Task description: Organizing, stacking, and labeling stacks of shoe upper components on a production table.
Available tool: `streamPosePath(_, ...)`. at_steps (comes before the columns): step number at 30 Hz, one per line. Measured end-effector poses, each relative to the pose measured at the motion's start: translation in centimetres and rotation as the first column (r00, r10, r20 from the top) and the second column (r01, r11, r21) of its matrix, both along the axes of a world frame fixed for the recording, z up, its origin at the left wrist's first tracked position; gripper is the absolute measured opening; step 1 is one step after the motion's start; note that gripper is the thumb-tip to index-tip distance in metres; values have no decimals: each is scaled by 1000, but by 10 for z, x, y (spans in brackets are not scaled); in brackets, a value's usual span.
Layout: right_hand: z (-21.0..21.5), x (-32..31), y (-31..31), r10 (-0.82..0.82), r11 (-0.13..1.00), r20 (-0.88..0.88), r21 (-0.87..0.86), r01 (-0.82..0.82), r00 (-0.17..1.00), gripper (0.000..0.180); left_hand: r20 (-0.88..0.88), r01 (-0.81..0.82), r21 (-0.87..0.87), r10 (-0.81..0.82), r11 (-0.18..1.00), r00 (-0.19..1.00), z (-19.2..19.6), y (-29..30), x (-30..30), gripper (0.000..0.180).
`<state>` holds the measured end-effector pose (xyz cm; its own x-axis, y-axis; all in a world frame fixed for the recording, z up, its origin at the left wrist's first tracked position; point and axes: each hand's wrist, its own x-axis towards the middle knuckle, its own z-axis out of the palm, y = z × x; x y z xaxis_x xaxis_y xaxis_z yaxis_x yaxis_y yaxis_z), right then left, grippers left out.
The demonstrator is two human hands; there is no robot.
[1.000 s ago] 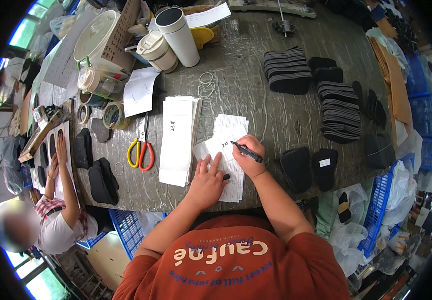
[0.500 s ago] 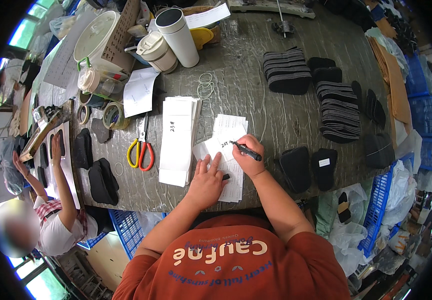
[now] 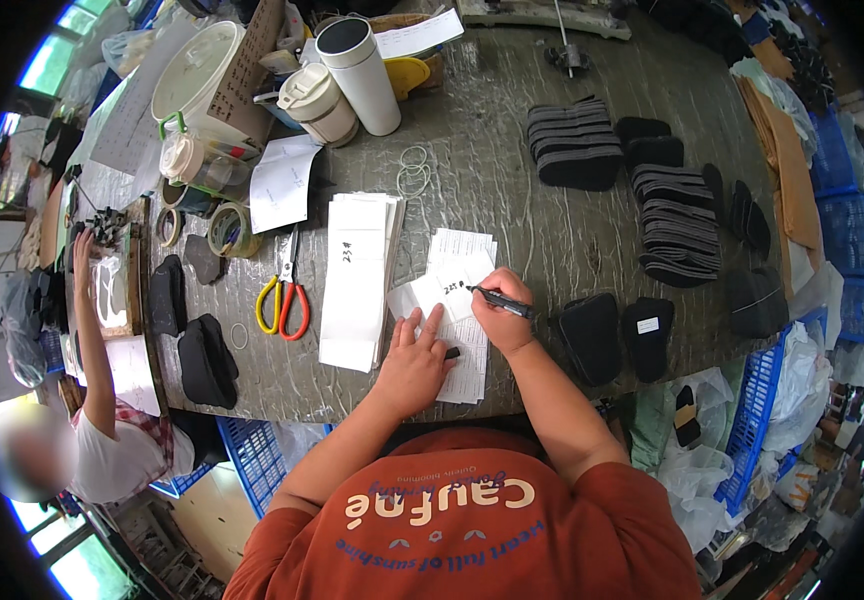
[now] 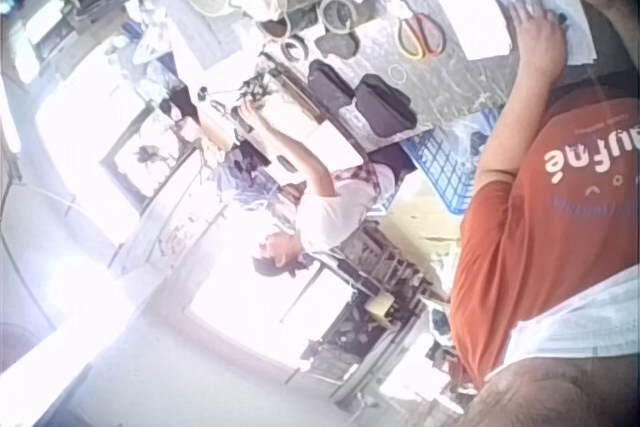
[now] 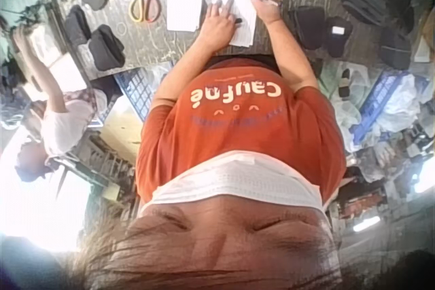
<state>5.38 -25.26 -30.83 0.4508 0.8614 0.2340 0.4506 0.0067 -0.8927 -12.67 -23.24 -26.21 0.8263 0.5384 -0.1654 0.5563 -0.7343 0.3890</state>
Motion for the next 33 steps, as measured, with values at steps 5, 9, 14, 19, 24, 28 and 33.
streamPosePath(5,20,-6,-11,10,1000,-248,6,-9,969,13,236,-126,-106,148,986,960,-1,8,-6,25)
streamPosePath(9,42,-8,-30,76,990,-708,-31,-138,702,8,481,-217,-266,324,939,814,10,12,-9,28)
streamPosePath(14,57,-18,-42,53,991,-828,-25,-130,559,12,520,-230,-333,382,914,764,20,11,-9,24)
streamPosePath(19,62,-18,-47,109,974,-789,-38,-225,605,13,515,-169,-256,283,952,810,34,9,-5,22)
streamPosePath(24,64,-26,-58,21,978,-931,-56,-200,365,13,492,-66,-184,150,981,858,39,3,-5,21)
streamPosePath(28,68,-33,-64,-32,991,-982,-55,-123,184,16,488,-21,-71,53,997,871,43,-3,0,20)
streamPosePath(33,58,-21,-66,-16,978,-938,-87,-188,347,16,498,-1,-136,69,991,864,37,-1,1,21)
